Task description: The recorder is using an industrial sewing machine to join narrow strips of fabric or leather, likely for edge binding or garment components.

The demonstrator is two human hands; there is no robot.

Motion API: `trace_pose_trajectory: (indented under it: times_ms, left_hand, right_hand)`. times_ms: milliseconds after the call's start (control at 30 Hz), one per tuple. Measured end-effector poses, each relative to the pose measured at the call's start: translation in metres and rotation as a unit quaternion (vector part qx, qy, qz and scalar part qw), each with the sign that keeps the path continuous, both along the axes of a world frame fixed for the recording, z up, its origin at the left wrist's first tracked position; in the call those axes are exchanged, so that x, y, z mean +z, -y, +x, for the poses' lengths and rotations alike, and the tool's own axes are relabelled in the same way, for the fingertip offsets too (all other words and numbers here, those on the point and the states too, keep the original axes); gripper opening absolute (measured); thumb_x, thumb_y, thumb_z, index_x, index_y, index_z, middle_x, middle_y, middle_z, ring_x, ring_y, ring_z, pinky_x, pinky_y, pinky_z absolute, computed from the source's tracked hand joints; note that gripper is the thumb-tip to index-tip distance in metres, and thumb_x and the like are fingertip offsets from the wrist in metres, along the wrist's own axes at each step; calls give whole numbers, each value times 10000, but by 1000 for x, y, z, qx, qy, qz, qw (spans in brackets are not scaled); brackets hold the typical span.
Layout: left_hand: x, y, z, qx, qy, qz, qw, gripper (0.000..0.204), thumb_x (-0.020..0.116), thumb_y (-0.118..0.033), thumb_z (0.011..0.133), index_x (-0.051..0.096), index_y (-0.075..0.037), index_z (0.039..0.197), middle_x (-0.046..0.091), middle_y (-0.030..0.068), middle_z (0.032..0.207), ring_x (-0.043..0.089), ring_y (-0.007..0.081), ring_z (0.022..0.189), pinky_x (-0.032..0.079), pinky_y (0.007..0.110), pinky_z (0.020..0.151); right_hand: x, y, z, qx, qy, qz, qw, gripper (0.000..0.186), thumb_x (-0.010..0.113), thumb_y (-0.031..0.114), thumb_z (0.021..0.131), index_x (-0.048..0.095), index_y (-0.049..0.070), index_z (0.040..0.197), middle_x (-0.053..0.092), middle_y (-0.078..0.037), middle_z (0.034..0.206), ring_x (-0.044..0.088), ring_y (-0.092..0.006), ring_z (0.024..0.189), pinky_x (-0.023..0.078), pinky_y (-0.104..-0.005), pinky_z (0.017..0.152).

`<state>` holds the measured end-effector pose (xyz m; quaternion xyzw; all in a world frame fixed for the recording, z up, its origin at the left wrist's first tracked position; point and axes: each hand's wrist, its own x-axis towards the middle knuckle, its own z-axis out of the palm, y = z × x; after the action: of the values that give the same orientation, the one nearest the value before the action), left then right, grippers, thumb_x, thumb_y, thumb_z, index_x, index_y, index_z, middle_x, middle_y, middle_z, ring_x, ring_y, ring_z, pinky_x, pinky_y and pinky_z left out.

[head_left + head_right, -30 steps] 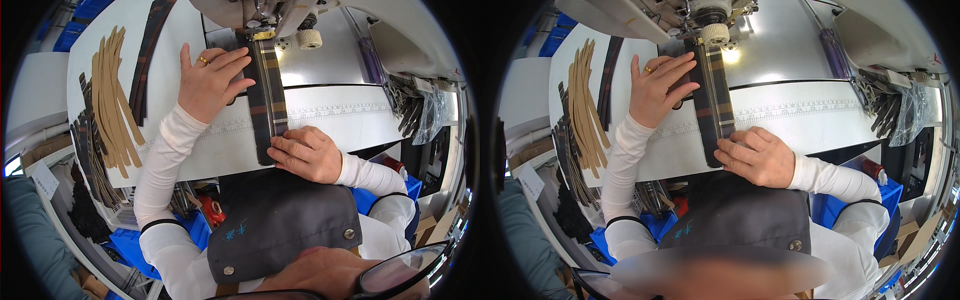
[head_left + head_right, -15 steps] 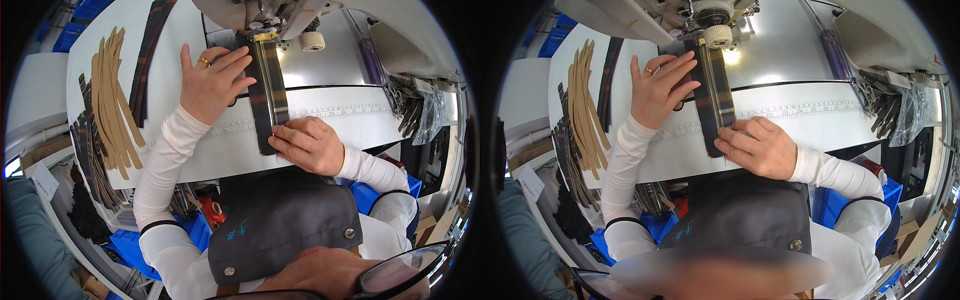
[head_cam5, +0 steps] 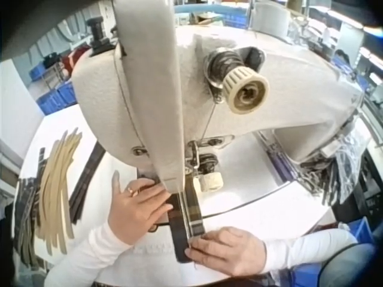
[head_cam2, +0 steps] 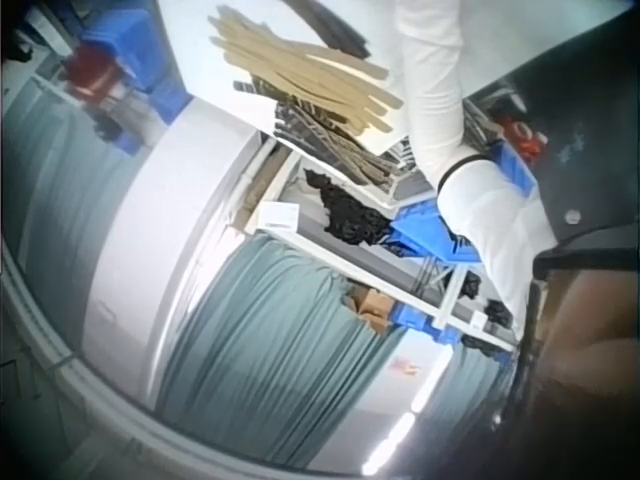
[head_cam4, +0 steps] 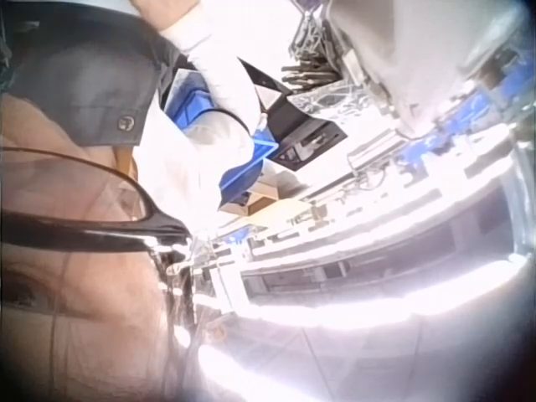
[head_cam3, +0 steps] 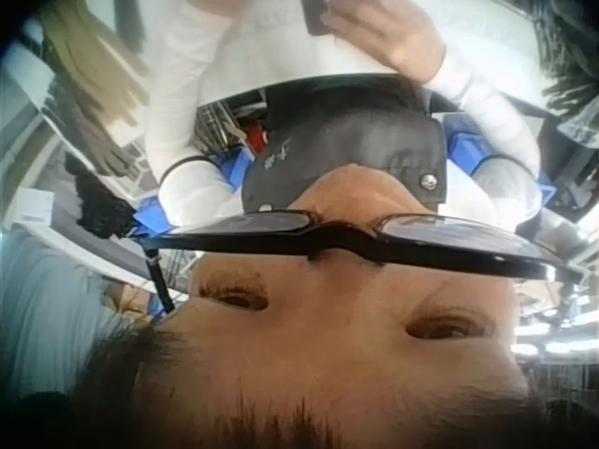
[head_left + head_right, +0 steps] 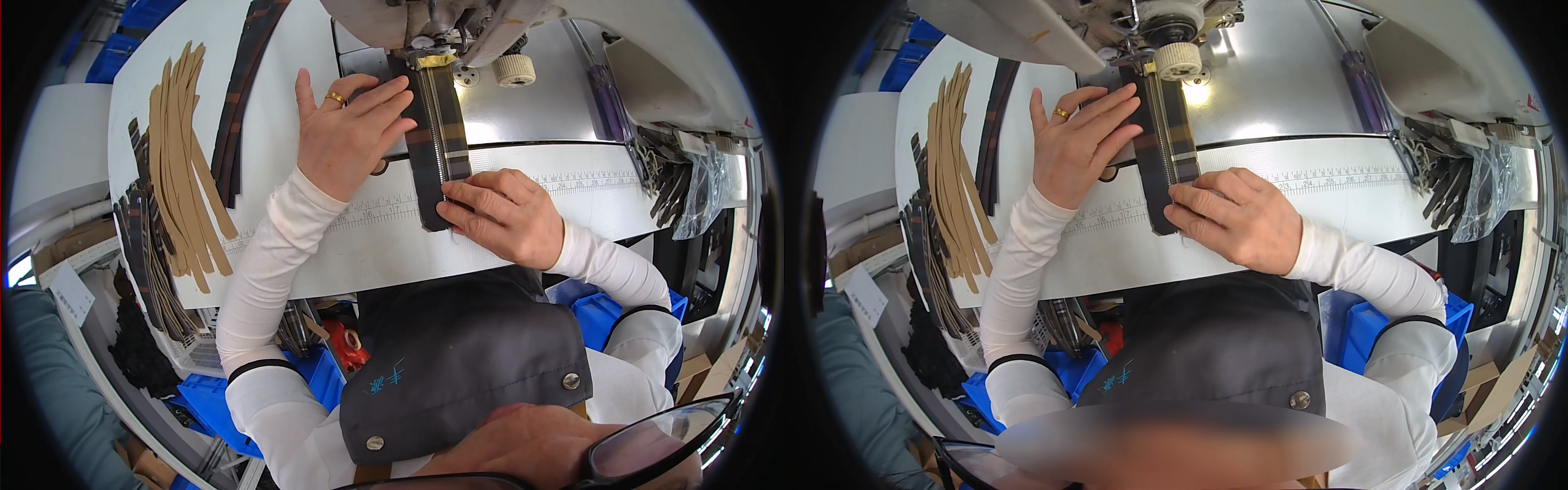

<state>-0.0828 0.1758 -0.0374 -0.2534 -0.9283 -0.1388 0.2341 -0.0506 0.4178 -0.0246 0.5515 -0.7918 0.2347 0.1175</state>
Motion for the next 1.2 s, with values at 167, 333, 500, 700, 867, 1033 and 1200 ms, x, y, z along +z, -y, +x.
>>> trace_pose_trajectory:
  times_ms: [167, 333, 500, 700, 867, 1033, 1200]
  left_hand:
    - [0, 0, 0, -5, -2, 5, 1000, 241, 712, -265, 771, 710, -141, 977, 658, -96, 1083, 565, 139, 987, 198, 653, 1009]
    - [-1, -1, 1, 2, 3, -7, 1000, 252, 689, -272, 795, 707, -144, 1012, 654, -93, 1114, 568, 129, 991, 161, 600, 1035]
    - [0, 1, 2, 12, 15, -32, 999, 273, 677, -295, 810, 708, -155, 1042, 654, -95, 1134, 567, 119, 1008, 114, 545, 1070]
    - [-1, -2, 3, 27, 5, -29, 999, 316, 676, -323, 804, 700, -150, 1068, 638, -95, 1170, 564, 117, 1021, 124, 559, 1063]
    - [-2, -2, 2, 29, 20, -24, 999, 319, 670, -314, 813, 694, -147, 1084, 631, -89, 1191, 564, 121, 1035, 115, 558, 1065]
    - [-3, -1, 1, 23, 24, -28, 999, 311, 670, -300, 815, 693, -155, 1090, 632, -86, 1190, 562, 121, 1043, 95, 556, 1071]
    - [-4, -2, 1, 33, 19, -23, 999, 300, 665, -288, 822, 692, -165, 1094, 631, -87, 1192, 560, 120, 1044, 79, 548, 1077]
  right_hand:
    - [0, 2, -3, -13, -8, 5, 1000, 359, 715, 82, 673, 677, 46, 1028, 627, -75, 1085, 595, -218, 918, 520, -319, 739]
    - [-2, 4, -10, -14, -25, 5, 1000, 364, 636, 106, 688, 650, 20, 1042, 614, -88, 1088, 590, -215, 928, 495, -314, 739]
    - [1, 6, -15, -26, -28, 8, 999, 379, 674, 77, 663, 676, 52, 1041, 623, -67, 1087, 595, -224, 933, 519, -321, 754]
    - [-3, 8, -25, -25, -48, 4, 999, 352, 624, 116, 699, 655, 35, 1041, 609, -68, 1094, 572, -230, 935, 495, -323, 755]
    - [-3, 10, -33, -22, -48, 6, 999, 357, 628, 116, 701, 656, 39, 1049, 606, -66, 1100, 569, -222, 924, 493, -319, 748]
    - [-4, 11, -39, -29, -52, 11, 998, 361, 632, 112, 697, 660, 51, 1052, 606, -60, 1102, 570, -213, 920, 495, -317, 746]
    - [-5, 15, -46, -33, -68, -2, 997, 349, 638, 107, 693, 668, 61, 1038, 619, -55, 1074, 582, -210, 896, 514, -311, 703]
